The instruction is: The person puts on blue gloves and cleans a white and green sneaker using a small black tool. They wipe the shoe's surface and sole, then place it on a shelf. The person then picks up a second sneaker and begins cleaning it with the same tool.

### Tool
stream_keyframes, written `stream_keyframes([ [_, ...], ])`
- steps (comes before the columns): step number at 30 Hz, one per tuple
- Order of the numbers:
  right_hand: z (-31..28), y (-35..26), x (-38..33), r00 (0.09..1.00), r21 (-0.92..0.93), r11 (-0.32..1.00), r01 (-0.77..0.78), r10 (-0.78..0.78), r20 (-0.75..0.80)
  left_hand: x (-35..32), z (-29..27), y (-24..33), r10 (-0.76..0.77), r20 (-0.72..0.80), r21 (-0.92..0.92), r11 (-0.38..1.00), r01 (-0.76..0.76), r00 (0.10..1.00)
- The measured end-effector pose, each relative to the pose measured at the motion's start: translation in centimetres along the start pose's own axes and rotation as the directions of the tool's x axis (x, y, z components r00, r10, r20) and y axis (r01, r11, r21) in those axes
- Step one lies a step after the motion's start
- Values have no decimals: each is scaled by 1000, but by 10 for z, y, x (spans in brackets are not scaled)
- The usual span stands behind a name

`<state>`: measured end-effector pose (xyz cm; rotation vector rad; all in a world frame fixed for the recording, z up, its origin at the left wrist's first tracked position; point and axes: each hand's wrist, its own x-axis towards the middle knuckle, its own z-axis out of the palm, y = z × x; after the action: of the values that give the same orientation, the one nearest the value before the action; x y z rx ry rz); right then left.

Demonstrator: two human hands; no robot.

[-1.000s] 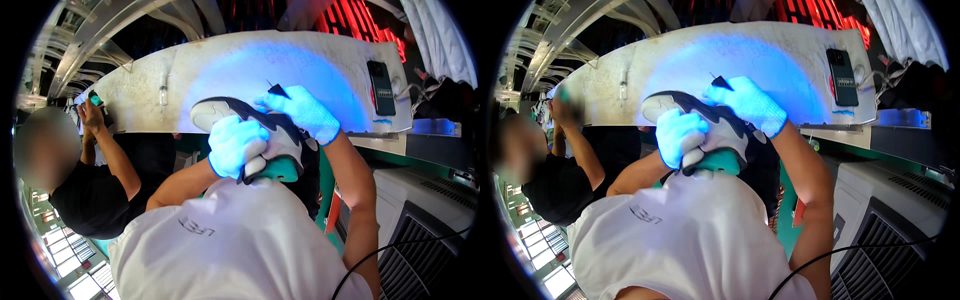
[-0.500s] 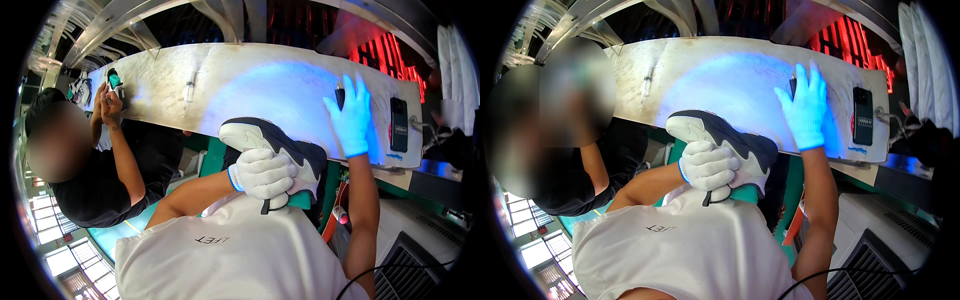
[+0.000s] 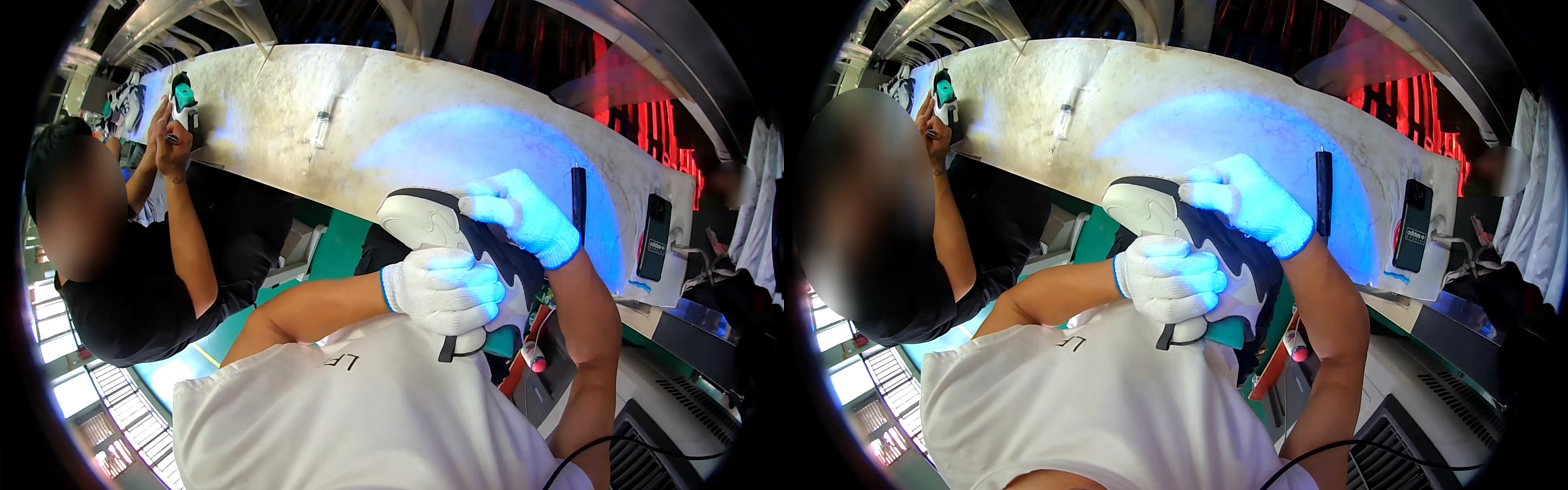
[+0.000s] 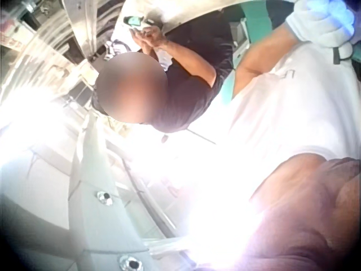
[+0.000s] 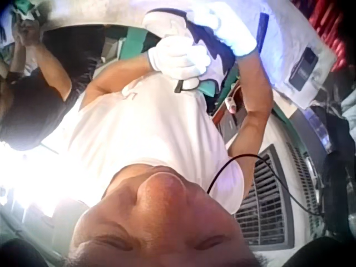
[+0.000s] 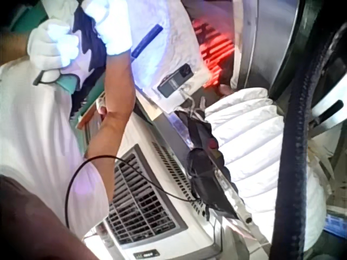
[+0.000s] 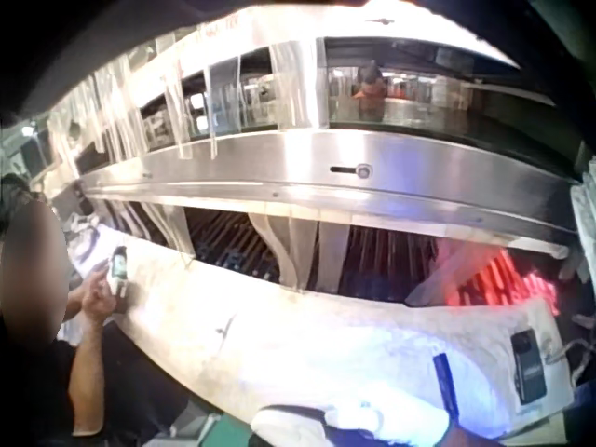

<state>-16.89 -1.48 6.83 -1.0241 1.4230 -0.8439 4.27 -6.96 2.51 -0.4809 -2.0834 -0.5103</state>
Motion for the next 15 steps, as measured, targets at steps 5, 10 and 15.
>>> stream_keyframes([
  [5,-1,-20,1,969,42,970,-239,236,68,1,3,-2,50,-77,76,996,-45,996],
  [10,-3,-26,13,994,-139,989,42,-27,110,-10,8,-1,87,-50,71,994,-83,995],
  [15,7,-6,5,999,-48,998,36,-36,-1,15,-18,-5,18,251,-29,1000,-11,968],
])
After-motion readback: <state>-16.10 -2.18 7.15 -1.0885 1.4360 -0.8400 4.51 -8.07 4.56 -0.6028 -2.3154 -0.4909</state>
